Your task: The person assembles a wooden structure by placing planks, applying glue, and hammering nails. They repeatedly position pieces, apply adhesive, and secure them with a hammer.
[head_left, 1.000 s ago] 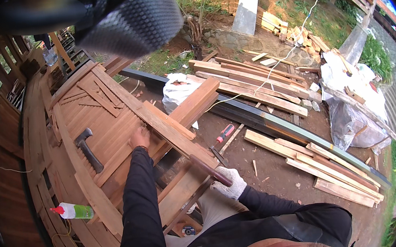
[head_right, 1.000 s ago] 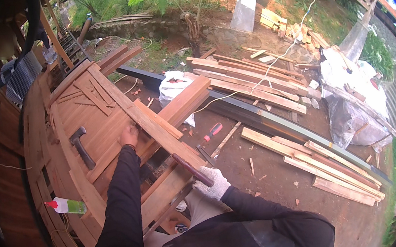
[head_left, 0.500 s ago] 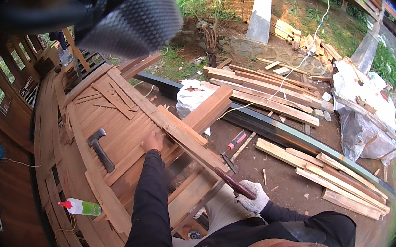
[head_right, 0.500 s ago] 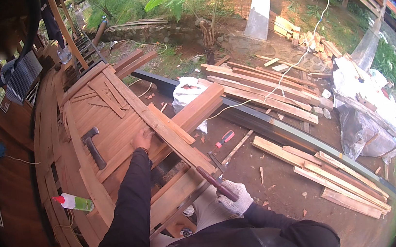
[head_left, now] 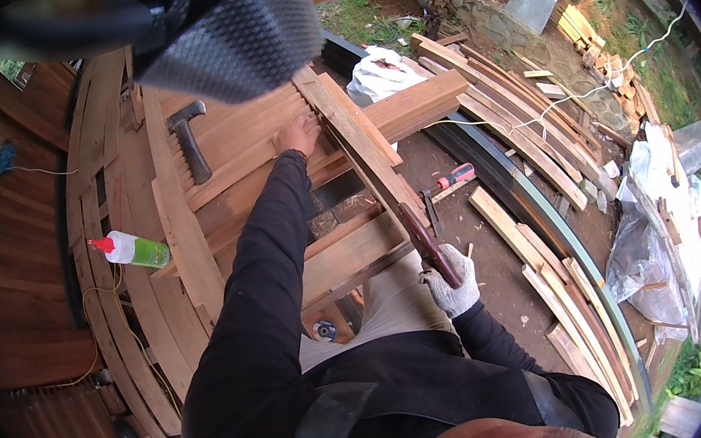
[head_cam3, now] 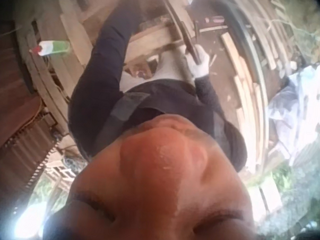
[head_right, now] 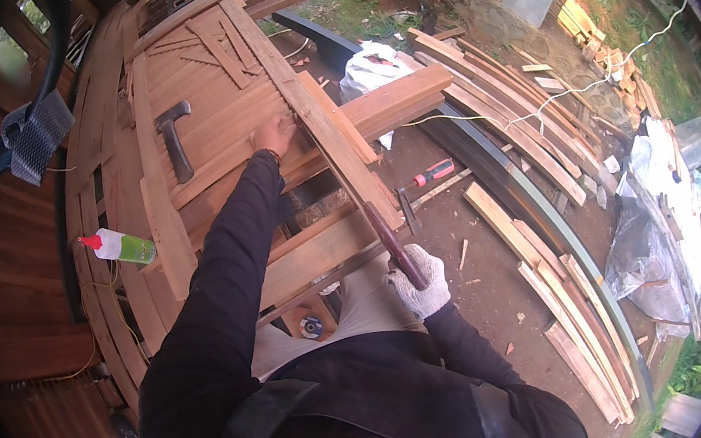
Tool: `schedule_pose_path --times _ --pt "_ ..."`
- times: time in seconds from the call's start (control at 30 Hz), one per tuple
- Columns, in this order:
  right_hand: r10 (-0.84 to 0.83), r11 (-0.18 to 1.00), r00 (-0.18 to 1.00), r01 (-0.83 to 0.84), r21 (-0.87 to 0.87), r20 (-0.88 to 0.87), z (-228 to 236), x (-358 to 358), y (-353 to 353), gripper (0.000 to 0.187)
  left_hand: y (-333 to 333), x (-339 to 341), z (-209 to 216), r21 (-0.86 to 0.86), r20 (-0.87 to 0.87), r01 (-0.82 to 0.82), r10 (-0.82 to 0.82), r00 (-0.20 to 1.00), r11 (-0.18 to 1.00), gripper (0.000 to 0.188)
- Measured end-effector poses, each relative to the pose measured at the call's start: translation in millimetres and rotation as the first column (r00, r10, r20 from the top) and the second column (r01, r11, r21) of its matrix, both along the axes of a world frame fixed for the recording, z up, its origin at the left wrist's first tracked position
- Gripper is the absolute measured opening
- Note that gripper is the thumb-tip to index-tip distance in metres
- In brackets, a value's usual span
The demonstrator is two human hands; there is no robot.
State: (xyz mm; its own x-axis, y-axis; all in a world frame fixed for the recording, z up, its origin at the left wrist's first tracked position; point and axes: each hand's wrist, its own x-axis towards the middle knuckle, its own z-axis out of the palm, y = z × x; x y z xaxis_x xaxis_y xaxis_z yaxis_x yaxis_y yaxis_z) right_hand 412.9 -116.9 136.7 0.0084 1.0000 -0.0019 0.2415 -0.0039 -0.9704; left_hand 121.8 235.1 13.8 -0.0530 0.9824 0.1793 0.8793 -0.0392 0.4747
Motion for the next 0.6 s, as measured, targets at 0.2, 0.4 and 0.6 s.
schedule_pose_path --times 0.2,0.4,0.6 --pt "-0.009 1.000 1.000 0.009 0.010 0.021 -6 9 -9 0.028 6 -3 6 -0.020 -0.041 0.016 -0.016 0.999 1.000 0.056" --pt "-0.026 0.999 0.993 0.031 -0.042 0.118 4 11 -17 0.026 3 -5 8 -0.042 -0.067 0.010 -0.012 0.998 0.999 0.055" --pt "0.002 0.997 0.993 -0.011 0.076 0.121 1 9 -9 0.019 6 -2 14 -0.044 -0.022 0.008 -0.009 1.000 0.999 0.055"
